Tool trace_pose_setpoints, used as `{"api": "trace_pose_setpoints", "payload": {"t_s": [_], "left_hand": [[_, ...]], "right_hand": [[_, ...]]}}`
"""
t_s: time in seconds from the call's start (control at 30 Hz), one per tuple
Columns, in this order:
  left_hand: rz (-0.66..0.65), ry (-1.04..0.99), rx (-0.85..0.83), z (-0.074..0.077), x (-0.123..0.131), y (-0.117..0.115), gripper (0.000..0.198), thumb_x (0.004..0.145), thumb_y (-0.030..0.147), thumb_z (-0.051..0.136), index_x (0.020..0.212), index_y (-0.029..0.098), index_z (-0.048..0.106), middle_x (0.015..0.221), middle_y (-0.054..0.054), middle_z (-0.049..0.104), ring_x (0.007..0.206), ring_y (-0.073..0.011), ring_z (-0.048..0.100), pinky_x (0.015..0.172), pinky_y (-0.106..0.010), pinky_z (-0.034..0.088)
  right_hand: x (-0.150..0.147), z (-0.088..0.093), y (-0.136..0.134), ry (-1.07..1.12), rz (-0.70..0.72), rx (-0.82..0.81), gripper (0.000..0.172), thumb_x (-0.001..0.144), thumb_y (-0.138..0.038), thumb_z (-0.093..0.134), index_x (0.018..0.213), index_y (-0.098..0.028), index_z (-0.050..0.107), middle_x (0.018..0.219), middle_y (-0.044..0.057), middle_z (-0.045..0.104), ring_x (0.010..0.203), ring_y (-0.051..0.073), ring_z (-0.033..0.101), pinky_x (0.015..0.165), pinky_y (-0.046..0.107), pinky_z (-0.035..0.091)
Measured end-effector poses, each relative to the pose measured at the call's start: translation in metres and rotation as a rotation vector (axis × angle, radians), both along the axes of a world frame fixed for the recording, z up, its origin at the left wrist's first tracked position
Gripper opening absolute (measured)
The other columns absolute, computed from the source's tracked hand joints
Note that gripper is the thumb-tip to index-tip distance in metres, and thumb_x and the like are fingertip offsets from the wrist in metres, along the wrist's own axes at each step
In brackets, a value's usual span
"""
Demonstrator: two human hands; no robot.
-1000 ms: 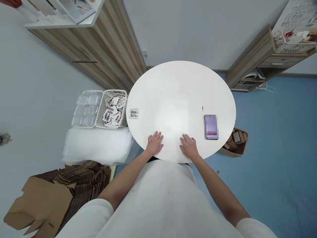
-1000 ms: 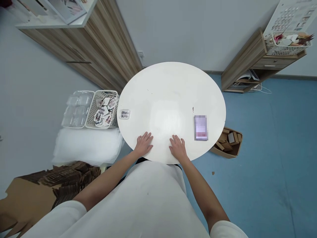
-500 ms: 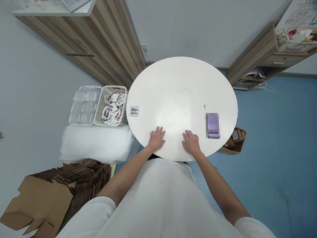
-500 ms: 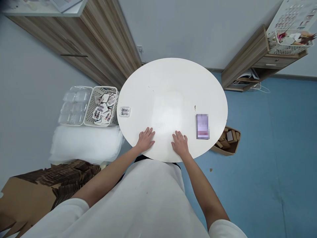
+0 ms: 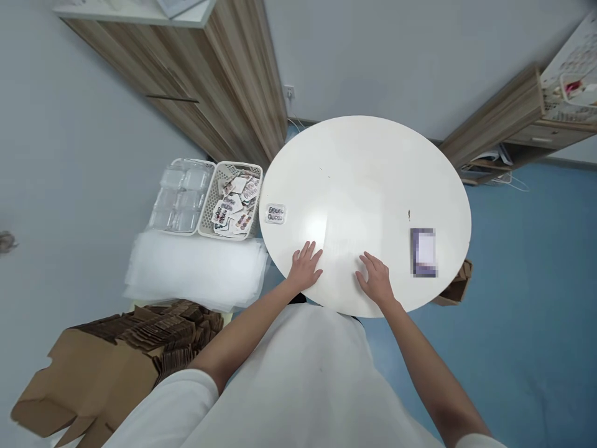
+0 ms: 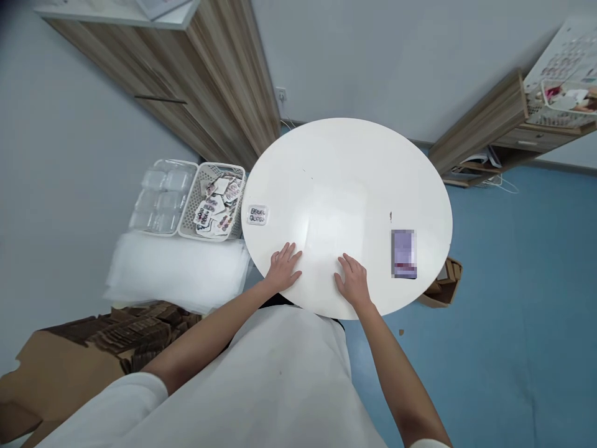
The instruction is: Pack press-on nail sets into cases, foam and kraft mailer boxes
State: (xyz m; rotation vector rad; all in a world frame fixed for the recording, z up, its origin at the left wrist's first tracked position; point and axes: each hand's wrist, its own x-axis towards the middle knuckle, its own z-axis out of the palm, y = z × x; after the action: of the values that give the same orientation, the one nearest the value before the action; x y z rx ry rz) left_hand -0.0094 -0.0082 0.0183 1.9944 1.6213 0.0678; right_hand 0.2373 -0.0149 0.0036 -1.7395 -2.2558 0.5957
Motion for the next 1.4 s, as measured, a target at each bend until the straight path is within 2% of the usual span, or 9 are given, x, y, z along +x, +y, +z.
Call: {"api": "trace_pose_setpoints", "payload": {"t_s": [0.1,0.2,0.27,0.47,0.67,0.9,1.07,1.2,1.4], "left_hand": [[0.194,-0.026,0.035,0.001,-0.041,0.009,0.055,0.078,0.034,0.050,0.129,0.022,0.033,0.143,-0.011,0.021,0.132,-0.0296,0.012,0.103,-0.048,0.016],[0.427,-0.109,0.030,-0.005,-0.085,0.024,0.059,0.078,0.036,0.050,0.131,0.017,0.030,0.143,-0.014,0.019,0.132,-0.0295,0.013,0.104,-0.046,0.019],[0.518,-0.181,0.010,-0.011,-0.109,0.037,0.062,0.079,0.036,0.049,0.132,0.014,0.026,0.143,-0.015,0.017,0.132,-0.0284,0.014,0.105,-0.044,0.020],[0.598,-0.334,-0.076,-0.028,-0.136,0.067,0.068,0.077,0.026,0.049,0.136,0.016,0.017,0.145,-0.012,0.014,0.133,-0.0246,0.014,0.107,-0.040,0.020],[0.563,-0.371,-0.112,-0.032,-0.139,0.078,0.069,0.074,0.021,0.048,0.136,0.013,0.018,0.144,-0.011,0.020,0.133,-0.0260,0.014,0.108,-0.041,0.018],[0.578,-0.424,-0.092,-0.037,-0.142,0.078,0.065,0.073,0.020,0.046,0.135,0.015,0.026,0.141,-0.009,0.027,0.131,-0.0262,0.020,0.107,-0.042,0.022],[0.566,-0.509,-0.038,-0.037,-0.125,0.070,0.063,0.073,0.019,0.046,0.134,0.018,0.029,0.139,-0.008,0.031,0.129,-0.0250,0.025,0.105,-0.042,0.027],[0.495,-0.577,-0.016,-0.029,-0.088,0.057,0.062,0.073,0.018,0.045,0.133,0.020,0.031,0.139,-0.005,0.032,0.128,-0.0241,0.029,0.102,-0.040,0.032],[0.349,-0.609,-0.076,-0.017,-0.013,0.022,0.059,0.073,0.016,0.043,0.131,0.017,0.036,0.135,-0.006,0.039,0.123,-0.0216,0.037,0.100,-0.036,0.035]], "right_hand": [[-0.038,0.002,0.017,0.150,-0.001,-0.060,0.045,0.080,-0.031,0.042,0.124,-0.022,0.041,0.126,0.010,0.048,0.115,0.026,0.043,0.091,0.046,0.037],[-0.089,0.003,0.040,0.336,-0.041,-0.214,0.044,0.079,-0.032,0.044,0.122,-0.023,0.042,0.121,0.008,0.051,0.107,0.023,0.050,0.087,0.042,0.043],[-0.126,0.002,0.056,0.433,-0.077,-0.322,0.044,0.078,-0.032,0.047,0.120,-0.024,0.043,0.119,0.007,0.052,0.103,0.021,0.053,0.085,0.040,0.045],[-0.213,-0.003,0.094,0.630,-0.103,-0.495,0.050,0.073,-0.029,0.055,0.121,-0.027,0.043,0.132,0.006,0.040,0.117,0.020,0.043,0.091,0.038,0.043],[-0.246,-0.008,0.107,0.712,-0.152,-0.612,0.063,0.070,-0.027,0.058,0.129,-0.026,0.034,0.142,0.007,0.023,0.124,0.022,0.034,0.096,0.039,0.038],[-0.247,-0.008,0.109,0.738,-0.157,-0.627,0.063,0.070,-0.021,0.057,0.129,-0.025,0.036,0.142,0.006,0.024,0.124,0.021,0.034,0.102,0.038,0.032],[-0.225,-0.006,0.100,0.730,-0.174,-0.569,0.061,0.069,-0.020,0.056,0.127,-0.022,0.039,0.139,0.007,0.028,0.122,0.021,0.036,0.101,0.037,0.033],[-0.176,-0.001,0.080,0.727,-0.155,-0.471,0.057,0.071,-0.021,0.054,0.126,-0.027,0.040,0.138,0.005,0.029,0.121,0.020,0.037,0.100,0.039,0.035],[-0.077,0.001,0.035,0.708,-0.162,-0.379,0.050,0.074,-0.021,0.051,0.122,-0.028,0.045,0.134,0.004,0.035,0.120,0.020,0.039,0.099,0.040,0.037]]}}
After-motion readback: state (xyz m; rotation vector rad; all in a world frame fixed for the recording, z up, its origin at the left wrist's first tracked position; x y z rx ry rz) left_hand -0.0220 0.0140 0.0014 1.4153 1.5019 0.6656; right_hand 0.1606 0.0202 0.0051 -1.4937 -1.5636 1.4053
